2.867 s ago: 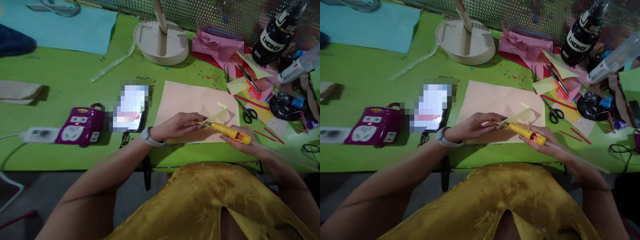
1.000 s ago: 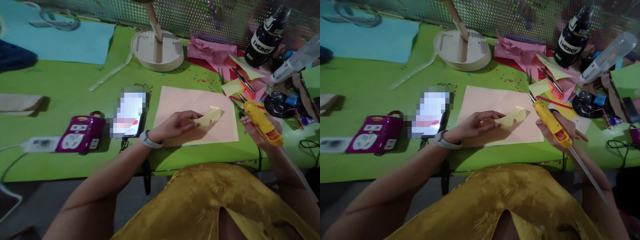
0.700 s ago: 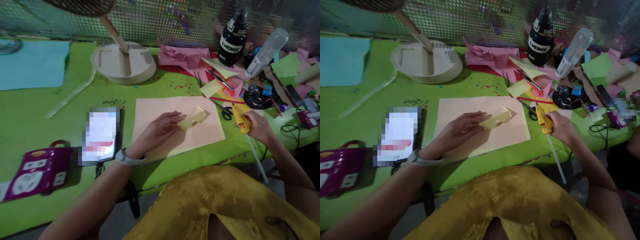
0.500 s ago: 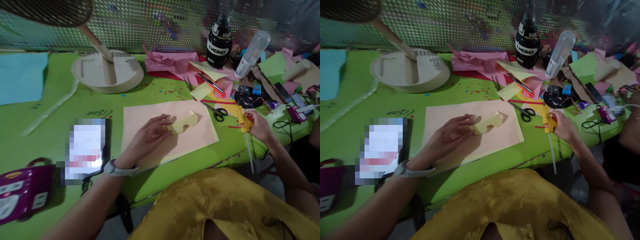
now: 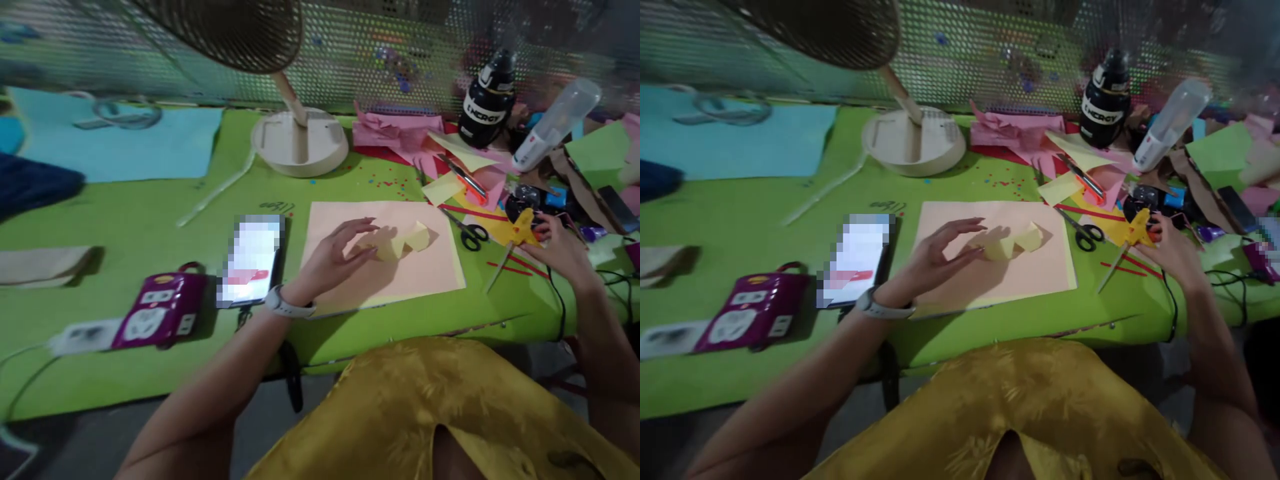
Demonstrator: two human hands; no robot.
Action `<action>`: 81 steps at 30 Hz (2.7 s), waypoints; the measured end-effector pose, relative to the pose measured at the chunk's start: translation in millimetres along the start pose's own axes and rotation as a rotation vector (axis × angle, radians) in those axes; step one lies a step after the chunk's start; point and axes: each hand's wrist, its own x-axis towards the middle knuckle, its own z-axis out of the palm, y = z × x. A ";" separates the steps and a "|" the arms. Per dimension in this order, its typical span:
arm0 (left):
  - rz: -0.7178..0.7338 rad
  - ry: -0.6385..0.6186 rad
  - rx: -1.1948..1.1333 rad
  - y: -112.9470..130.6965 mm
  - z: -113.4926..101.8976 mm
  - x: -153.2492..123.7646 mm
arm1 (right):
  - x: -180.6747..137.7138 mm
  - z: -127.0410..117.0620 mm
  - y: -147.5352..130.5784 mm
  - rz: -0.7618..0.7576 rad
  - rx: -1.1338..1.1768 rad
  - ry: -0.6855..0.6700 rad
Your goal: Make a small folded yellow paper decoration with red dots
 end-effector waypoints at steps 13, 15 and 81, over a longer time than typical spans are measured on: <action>0.009 0.054 0.035 9.9 -6.9 3.1 | -15.9 -43.0 -89.3 -0.450 -0.183 -0.154; -0.001 0.053 0.047 11.3 -9.4 3.6 | -16.4 -37.6 -111.7 -0.561 -0.171 -0.241; -0.146 -0.043 0.017 7.6 -9.4 1.7 | 135.3 42.9 -233.6 -0.217 -0.034 -0.166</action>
